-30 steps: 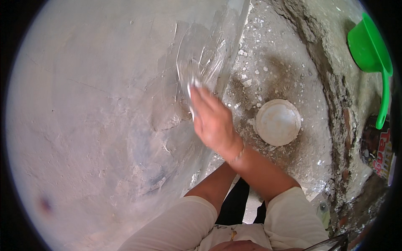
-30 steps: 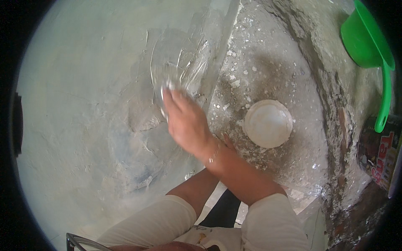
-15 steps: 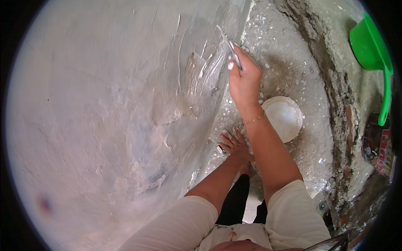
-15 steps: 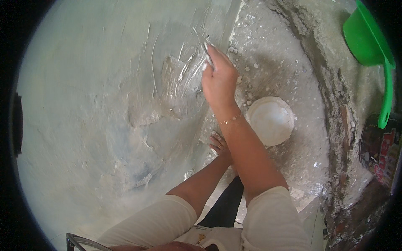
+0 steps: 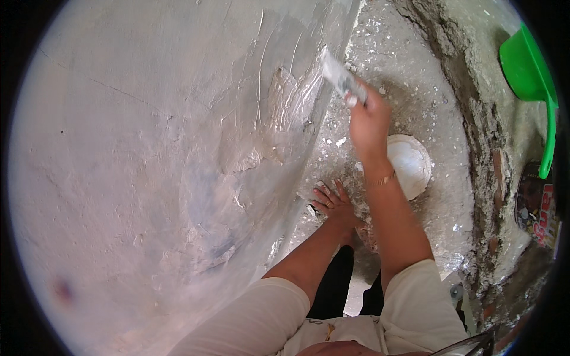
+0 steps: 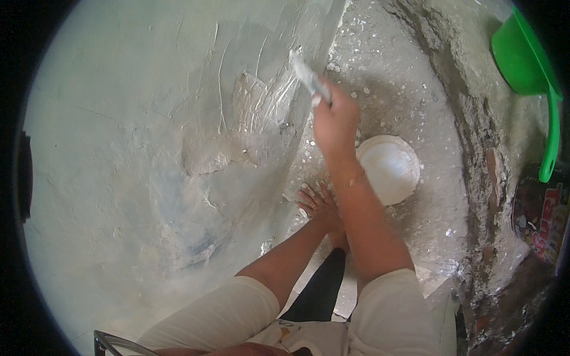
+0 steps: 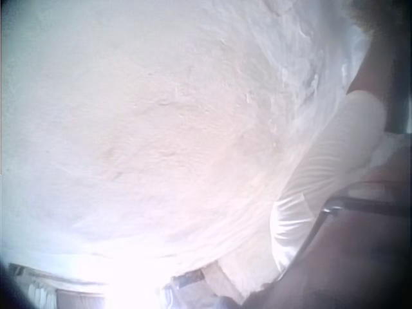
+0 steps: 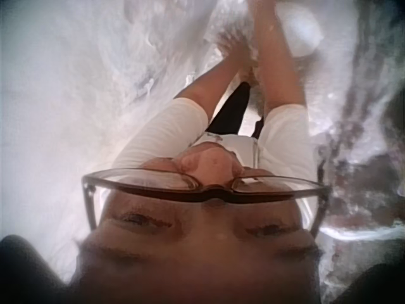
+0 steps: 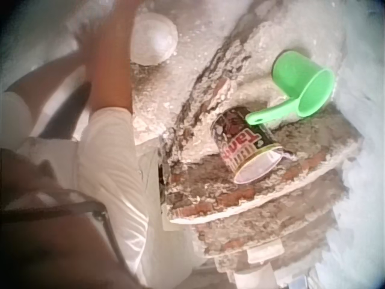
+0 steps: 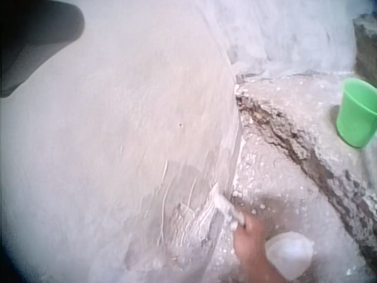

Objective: The person patches a hole in a wall by scooping white compound from a container with a putty knife and spreading it over the damaged area.

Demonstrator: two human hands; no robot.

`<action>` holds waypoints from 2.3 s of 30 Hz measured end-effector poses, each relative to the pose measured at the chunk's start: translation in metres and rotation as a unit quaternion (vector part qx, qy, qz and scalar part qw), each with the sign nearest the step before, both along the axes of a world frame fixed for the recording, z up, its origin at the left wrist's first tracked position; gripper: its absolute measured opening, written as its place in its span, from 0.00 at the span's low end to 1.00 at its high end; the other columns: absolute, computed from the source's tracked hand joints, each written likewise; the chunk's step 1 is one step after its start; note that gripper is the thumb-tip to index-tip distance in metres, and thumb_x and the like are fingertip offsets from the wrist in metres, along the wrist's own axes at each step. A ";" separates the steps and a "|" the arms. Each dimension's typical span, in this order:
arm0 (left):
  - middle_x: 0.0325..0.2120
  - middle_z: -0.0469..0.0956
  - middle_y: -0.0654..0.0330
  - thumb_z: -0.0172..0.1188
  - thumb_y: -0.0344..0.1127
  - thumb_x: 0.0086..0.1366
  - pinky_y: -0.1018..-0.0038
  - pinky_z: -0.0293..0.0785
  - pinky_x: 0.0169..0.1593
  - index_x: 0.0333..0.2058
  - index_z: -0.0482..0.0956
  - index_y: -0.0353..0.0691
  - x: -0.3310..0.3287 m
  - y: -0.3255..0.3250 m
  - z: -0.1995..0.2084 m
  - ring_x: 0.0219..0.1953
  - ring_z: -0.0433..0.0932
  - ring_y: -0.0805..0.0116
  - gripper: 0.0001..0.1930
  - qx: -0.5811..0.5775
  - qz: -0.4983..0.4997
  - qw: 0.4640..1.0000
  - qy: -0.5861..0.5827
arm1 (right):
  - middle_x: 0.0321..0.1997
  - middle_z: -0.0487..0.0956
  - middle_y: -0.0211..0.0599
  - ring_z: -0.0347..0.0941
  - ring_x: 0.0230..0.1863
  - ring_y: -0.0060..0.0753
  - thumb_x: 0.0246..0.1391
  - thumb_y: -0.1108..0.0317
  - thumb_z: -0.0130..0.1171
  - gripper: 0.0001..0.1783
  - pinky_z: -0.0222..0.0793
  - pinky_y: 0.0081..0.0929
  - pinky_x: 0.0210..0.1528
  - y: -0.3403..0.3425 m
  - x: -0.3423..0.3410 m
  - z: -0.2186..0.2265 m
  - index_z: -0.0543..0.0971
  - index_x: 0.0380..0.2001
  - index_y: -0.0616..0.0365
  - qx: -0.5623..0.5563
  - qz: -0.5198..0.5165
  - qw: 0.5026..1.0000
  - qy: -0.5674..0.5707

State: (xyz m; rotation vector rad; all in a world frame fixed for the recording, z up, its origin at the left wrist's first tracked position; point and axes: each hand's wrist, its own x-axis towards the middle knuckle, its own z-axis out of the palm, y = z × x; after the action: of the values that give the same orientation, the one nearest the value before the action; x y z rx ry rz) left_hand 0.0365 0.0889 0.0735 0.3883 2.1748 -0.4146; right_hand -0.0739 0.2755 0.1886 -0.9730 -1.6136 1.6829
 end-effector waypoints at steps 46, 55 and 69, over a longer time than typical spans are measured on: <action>0.59 0.23 0.13 0.79 0.58 0.29 0.21 0.22 0.55 0.64 0.18 0.28 0.010 0.001 -0.001 0.62 0.17 0.15 0.82 0.024 -0.019 0.999 0.036 | 0.33 0.81 0.48 0.79 0.33 0.43 0.49 0.77 0.54 0.16 0.72 0.33 0.37 0.042 -0.037 0.082 0.80 0.43 0.62 0.128 -0.009 0.983 0.133; 0.60 0.23 0.14 0.78 0.57 0.30 0.22 0.21 0.56 0.64 0.18 0.28 0.021 -0.017 -0.034 0.62 0.16 0.15 0.82 0.043 -0.084 0.979 0.183 | 0.41 0.80 0.52 0.79 0.40 0.48 0.44 0.83 0.49 0.21 0.75 0.32 0.43 -0.027 0.020 0.079 0.79 0.44 0.64 0.143 0.135 0.961 0.193; 0.61 0.24 0.16 0.78 0.58 0.31 0.22 0.23 0.56 0.65 0.20 0.29 0.014 -0.012 -0.014 0.62 0.18 0.16 0.81 0.039 -0.043 0.990 0.125 | 0.43 0.81 0.46 0.79 0.44 0.37 0.43 0.86 0.46 0.26 0.75 0.28 0.45 -0.012 -0.005 0.100 0.79 0.47 0.63 0.268 0.066 0.940 0.199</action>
State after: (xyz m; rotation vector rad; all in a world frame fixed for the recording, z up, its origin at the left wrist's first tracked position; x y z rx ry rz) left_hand 0.0503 0.0769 0.0591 0.4969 2.4309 -0.4463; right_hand -0.0789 0.2637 0.2888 -0.2409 -1.7364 1.2962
